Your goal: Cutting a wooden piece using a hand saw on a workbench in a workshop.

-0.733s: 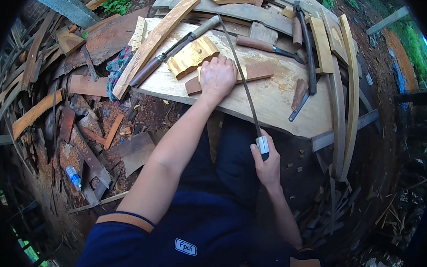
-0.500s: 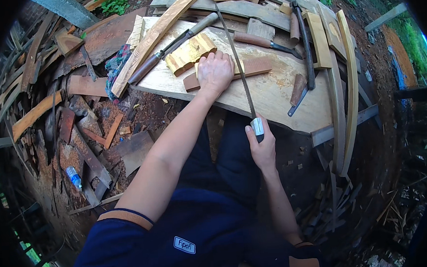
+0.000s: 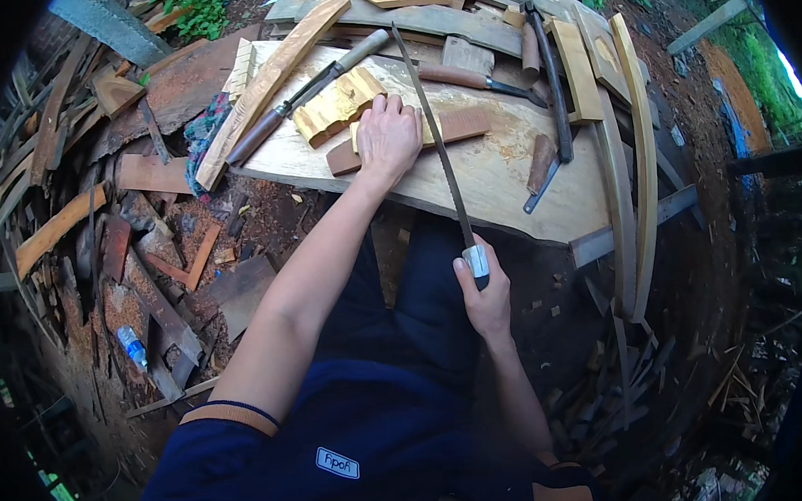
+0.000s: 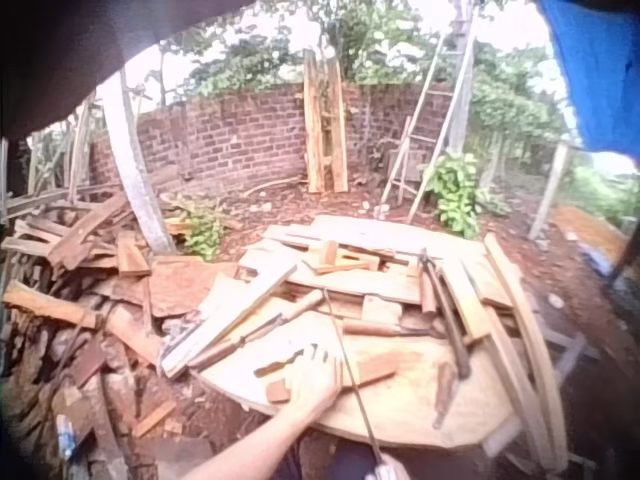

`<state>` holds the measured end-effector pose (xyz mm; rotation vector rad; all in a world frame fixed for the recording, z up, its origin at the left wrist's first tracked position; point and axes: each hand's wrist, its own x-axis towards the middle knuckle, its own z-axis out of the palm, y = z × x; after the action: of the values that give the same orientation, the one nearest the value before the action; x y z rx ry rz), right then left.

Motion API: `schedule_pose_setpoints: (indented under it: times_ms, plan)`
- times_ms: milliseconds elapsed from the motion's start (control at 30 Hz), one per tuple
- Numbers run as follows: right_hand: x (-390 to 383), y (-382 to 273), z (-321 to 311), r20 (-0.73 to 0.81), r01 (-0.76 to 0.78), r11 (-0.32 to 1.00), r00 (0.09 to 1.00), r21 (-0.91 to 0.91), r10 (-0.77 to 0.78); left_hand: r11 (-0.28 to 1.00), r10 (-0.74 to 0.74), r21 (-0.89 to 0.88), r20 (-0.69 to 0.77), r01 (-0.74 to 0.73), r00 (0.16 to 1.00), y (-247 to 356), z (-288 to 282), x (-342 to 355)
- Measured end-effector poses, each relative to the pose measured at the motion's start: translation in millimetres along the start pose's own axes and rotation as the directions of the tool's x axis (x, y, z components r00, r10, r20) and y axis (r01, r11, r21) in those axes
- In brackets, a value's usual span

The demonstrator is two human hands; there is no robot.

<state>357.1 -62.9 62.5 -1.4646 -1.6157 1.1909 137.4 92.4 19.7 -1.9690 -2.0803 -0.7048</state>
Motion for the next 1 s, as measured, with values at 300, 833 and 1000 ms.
schedule_pose_setpoints:
  times_ms: [300,833,1000]
  plan:
    - [5.5,6.1,1.1,0.004,-0.009,0.996,1.000,-0.086,0.010,0.996,-0.032,0.086,0.027,0.029,0.999,7.1,-2.2,-6.1]
    - [0.5,5.5,-9.8,0.029,0.029,0.999,0.999,-0.025,-0.028,0.994,-0.005,0.111,-0.016,0.006,1.000,4.4,2.5,-4.5]
    - [50.5,-2.4,9.5,0.028,-0.025,0.999,0.999,-0.022,0.026,0.995,-0.022,0.094,-0.037,0.025,0.999,9.8,3.7,-0.6]
